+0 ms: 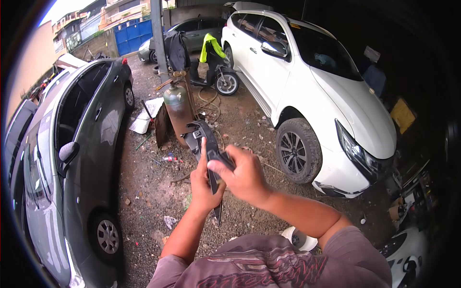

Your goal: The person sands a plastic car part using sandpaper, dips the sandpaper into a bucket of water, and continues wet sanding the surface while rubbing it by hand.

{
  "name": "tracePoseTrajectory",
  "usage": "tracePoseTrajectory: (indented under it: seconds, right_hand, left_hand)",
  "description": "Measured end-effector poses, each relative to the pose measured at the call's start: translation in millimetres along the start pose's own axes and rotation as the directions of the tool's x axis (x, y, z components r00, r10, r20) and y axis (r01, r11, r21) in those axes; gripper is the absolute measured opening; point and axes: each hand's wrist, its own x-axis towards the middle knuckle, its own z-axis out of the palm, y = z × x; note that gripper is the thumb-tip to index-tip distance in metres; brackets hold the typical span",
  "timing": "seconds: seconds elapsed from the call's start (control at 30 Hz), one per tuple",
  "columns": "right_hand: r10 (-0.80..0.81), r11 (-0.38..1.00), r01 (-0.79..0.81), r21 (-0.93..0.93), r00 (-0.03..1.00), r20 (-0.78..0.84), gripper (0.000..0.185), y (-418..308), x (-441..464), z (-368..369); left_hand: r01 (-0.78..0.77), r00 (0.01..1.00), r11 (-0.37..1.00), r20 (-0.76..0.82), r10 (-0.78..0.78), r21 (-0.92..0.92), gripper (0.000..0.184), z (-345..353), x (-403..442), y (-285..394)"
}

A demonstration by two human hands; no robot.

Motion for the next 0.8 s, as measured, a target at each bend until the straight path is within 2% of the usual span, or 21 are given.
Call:
tracePoseTrajectory:
  seconds: [0.03, 0.07, 0.13, 0.17, 0.2, 0.23, 0.27, 0.3, 0.33, 0.37, 0.43, 0.5, 0.57, 0.63, 0.67, 0.7, 0.77, 0.8]
  right_hand:
    - [0.026, 0.999, -0.027, -0.031, 0.999, -0.048, 0.035, -3.1, 20.8, -3.0]
    - [0.018, 0.999, -0.020, -0.033, 0.998, -0.058, 0.035, -6.3, 22.5, -4.9]
    - [0.079, 0.997, -0.079, -0.002, 0.996, -0.033, 0.033, -12.2, 15.6, -3.5]
    - [0.096, 0.995, -0.096, 0.009, 0.995, -0.011, 0.032, -14.0, 13.3, -2.6]
    - [0.010, 0.999, -0.007, -0.041, 0.997, 0.077, 0.029, -13.3, -12.7, 0.9]
    - [-0.108, 0.993, 0.109, -0.041, 0.994, 0.023, 0.028, -18.1, -21.9, 8.5]
    - [-0.045, 0.999, 0.045, -0.003, 0.999, 0.009, 0.029, -16.6, -11.6, 13.0]
    - [0.023, 0.999, -0.023, 0.035, 1.000, -0.008, 0.030, -20.7, 9.4, 11.9]
    - [-0.012, 0.998, 0.009, -0.055, 0.998, -0.059, 0.032, -19.2, 31.7, 8.5]
    - [0.015, 0.999, -0.013, 0.033, 0.997, -0.072, 0.034, -14.9, 43.1, 11.5]
    - [0.093, 0.995, -0.094, -0.022, 0.994, -0.062, 0.031, -27.9, 23.6, 9.4]
    - [-0.061, 0.994, 0.057, -0.090, 0.997, -0.040, 0.031, -27.8, -16.7, 16.9]
    - [-0.040, 0.995, 0.039, -0.092, 0.999, -0.010, 0.030, -15.6, -4.1, 20.0]
    - [0.215, 0.966, -0.222, -0.131, 0.974, -0.065, 0.031, -5.2, 47.5, 21.9]
    - [0.236, 0.970, -0.241, -0.038, 0.966, -0.106, 0.031, 35.9, 68.2, 24.1]
    - [0.263, 0.964, -0.256, 0.064, 0.954, -0.145, 0.031, 68.9, 75.0, 30.8]
    - [0.467, 0.851, -0.439, 0.286, 0.883, -0.034, 0.032, 51.2, 56.8, 15.5]
    - [0.608, 0.710, -0.610, 0.352, 0.783, 0.133, 0.034, 53.4, 47.1, 4.9]
  left_hand:
    - [0.044, 0.999, 0.998, 0.022, -0.045, 0.043, 0.088, -1.8, -0.9, 4.1]
    - [-0.139, 0.990, 0.983, 0.026, 0.137, 0.120, 0.085, 1.8, -1.1, 5.0]
    - [0.010, 0.998, 1.000, 0.054, -0.010, 0.006, 0.086, -0.3, -10.1, 11.6]
    - [0.000, 0.998, 1.000, 0.058, -0.002, 0.019, 0.086, -2.3, -9.5, 2.9]
    - [-0.088, 0.996, 0.994, -0.006, 0.088, -0.057, 0.091, -5.1, -2.0, -4.4]
    - [-0.104, 0.994, 0.993, -0.039, 0.102, -0.046, 0.082, -8.8, 0.6, 1.1]
    - [-0.174, 0.985, 0.983, 0.007, 0.174, 0.050, 0.087, -14.8, 2.3, -5.1]
    - [-0.170, 0.985, 0.984, 0.033, 0.168, 0.047, 0.089, -14.6, 0.3, -3.4]
    - [-0.165, 0.985, 0.985, 0.058, 0.163, 0.044, 0.091, -14.4, -1.7, -1.5]
    - [-0.132, 0.991, 0.991, 0.033, 0.132, 0.002, 0.091, -9.4, 1.3, 2.9]
    - [-0.193, 0.979, 0.978, 0.088, 0.186, 0.083, 0.095, -17.6, 1.6, -7.2]
    - [-0.207, 0.976, 0.978, 0.069, 0.206, 0.017, 0.100, -23.5, 6.9, -10.9]
    - [-0.111, 0.988, 0.994, 0.104, 0.113, -0.021, 0.099, -27.6, -5.5, -24.3]
    - [-0.017, 0.992, 0.996, 0.125, 0.028, -0.087, 0.093, -23.5, -20.4, -31.6]
    - [0.027, 0.989, 0.992, 0.147, -0.009, -0.120, 0.091, -20.8, -28.9, -25.4]
    - [0.100, 0.993, 0.966, 0.088, -0.081, -0.240, 0.096, -20.0, -38.3, -17.2]
    - [-0.007, 1.000, 0.988, -0.009, 0.006, -0.154, 0.079, -35.3, -47.2, -20.3]
    - [-0.043, 0.998, 0.994, -0.057, 0.037, -0.104, 0.069, -43.9, -51.5, -15.7]
